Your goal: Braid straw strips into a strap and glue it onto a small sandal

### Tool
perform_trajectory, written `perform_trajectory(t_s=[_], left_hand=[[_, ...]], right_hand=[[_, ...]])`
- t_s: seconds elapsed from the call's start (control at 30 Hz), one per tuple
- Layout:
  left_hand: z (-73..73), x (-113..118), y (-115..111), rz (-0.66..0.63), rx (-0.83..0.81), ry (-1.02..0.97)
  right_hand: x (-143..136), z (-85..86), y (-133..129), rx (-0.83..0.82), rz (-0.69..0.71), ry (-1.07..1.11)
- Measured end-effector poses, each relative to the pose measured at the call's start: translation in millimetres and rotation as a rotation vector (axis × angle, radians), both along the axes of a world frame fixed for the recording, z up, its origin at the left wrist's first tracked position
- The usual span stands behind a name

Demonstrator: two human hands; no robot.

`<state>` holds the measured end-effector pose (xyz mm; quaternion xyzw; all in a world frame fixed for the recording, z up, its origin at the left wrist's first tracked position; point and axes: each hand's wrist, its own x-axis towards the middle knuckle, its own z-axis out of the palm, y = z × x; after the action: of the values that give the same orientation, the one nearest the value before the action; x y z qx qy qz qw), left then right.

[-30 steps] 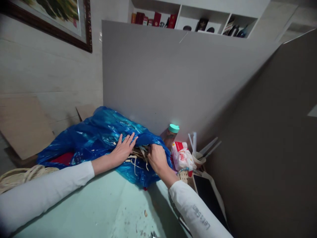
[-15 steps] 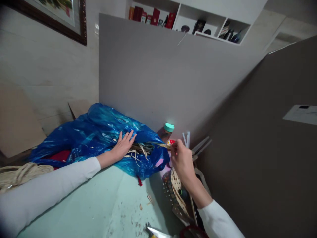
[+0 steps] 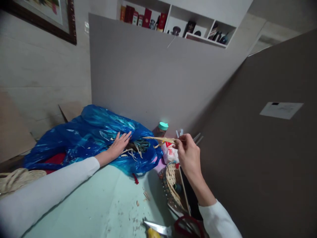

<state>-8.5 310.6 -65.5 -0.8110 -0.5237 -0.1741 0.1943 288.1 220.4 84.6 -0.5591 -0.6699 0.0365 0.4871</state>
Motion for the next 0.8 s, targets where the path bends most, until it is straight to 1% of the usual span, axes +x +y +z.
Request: perform_trajectory(t_s=[0.1, 0.2, 0.3, 0.37, 0.47, 0.63, 0.7, 0.8], left_hand=[[1.4, 1.1, -5.3, -0.023, 0.013, 0.018], [5.9, 3.0, -12.5, -0.04, 0.017, 0.033], [11.9, 5.2, -23.7, -0.06, 0.012, 0.05], [14.0, 6.3, -35.7, -0.077, -0.001, 0.075], [10.2, 6.7, -59.4, -0.092, -0.049, 0.132], [-3.0, 2.9, -96.5, -0.078, -0.182, 0.183], [-3.0, -0.2, -106.5, -0.072, -0.228, 0.161], [6.2, -2.6, -120.3, -0.066, -0.283, 0.057]], right_hand=[[-4.3, 4.4, -17.4, 0.011, 0.001, 0.025], [-6.1, 11.7, -35.8, 0.069, -0.025, 0.073], [-2.8, 18.7, -50.4, 0.142, -0.023, 0.2], [-0.3, 20.2, -57.7, 0.136, 0.022, 0.319], [-1.3, 16.1, -67.7, 0.073, 0.11, 0.436], [-15.1, 3.5, -91.8, 0.011, 0.213, 0.489], [-20.2, -1.0, -103.8, -0.013, 0.256, 0.492], [-24.8, -7.5, -121.4, -0.043, 0.312, 0.499]])
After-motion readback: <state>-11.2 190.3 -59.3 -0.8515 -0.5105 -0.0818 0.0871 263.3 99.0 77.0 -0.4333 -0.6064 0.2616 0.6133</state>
